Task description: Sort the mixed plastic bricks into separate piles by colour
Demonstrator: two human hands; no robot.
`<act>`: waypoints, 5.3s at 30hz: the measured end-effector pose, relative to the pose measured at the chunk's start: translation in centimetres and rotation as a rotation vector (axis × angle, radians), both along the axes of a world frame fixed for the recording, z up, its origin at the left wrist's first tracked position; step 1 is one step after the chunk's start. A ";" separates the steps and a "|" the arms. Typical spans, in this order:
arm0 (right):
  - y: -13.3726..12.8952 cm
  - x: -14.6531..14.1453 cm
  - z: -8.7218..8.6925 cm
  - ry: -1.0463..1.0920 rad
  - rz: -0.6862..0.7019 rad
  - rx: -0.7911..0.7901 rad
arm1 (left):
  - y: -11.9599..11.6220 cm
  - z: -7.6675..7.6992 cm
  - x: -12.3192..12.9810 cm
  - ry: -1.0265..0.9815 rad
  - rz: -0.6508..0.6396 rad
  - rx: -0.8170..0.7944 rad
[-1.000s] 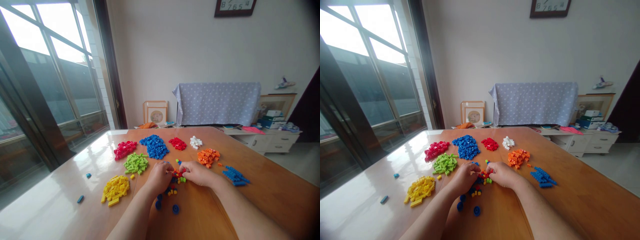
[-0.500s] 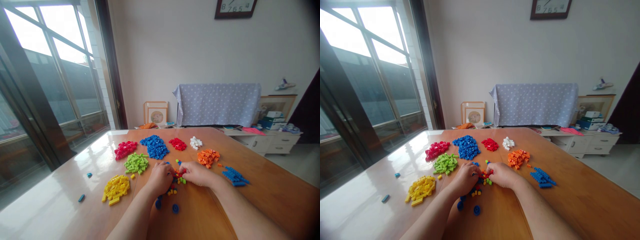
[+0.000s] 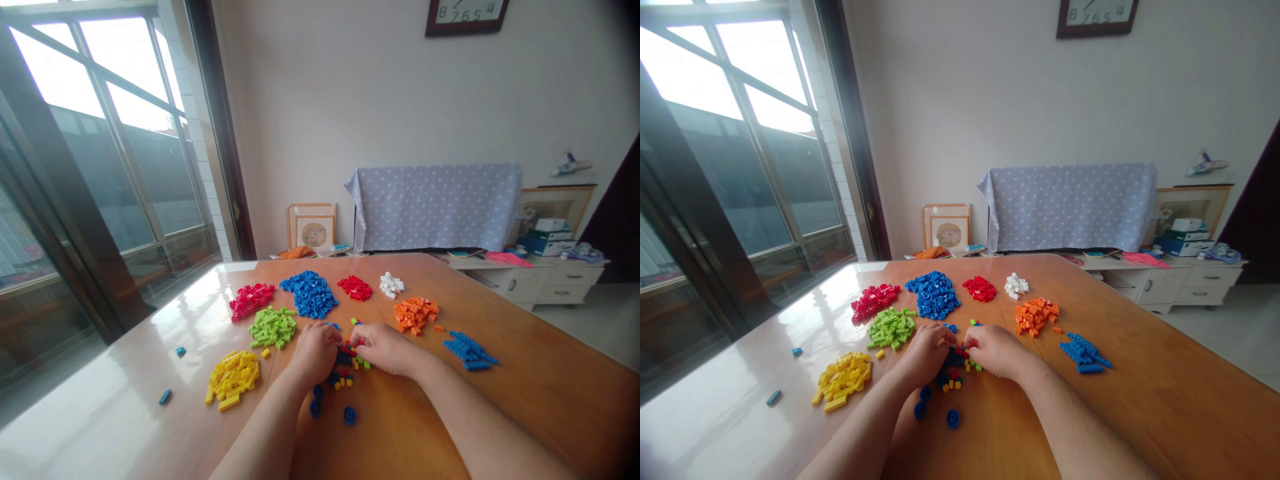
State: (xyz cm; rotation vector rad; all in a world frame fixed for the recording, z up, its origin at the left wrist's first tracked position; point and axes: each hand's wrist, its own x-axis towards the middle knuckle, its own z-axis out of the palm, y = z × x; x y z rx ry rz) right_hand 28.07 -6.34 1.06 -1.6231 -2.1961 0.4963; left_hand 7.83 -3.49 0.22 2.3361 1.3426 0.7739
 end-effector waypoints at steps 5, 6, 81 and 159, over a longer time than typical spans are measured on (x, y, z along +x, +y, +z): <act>-0.1 -0.8 0.1 -0.055 -0.015 -0.039 | 0.0 0.0 0.0 0.029 0.010 -0.020; -0.1 -0.9 0.1 -0.067 -0.024 -0.038 | -0.1 0.1 0.0 0.032 0.013 -0.021; 10.9 0.9 -0.7 1.080 -0.703 -0.058 | 1.0 -0.1 -1.6 0.052 0.223 -0.032; 11.0 -4.9 -2.2 0.493 -0.352 0.035 | 1.5 0.8 -3.3 -0.008 0.325 -0.316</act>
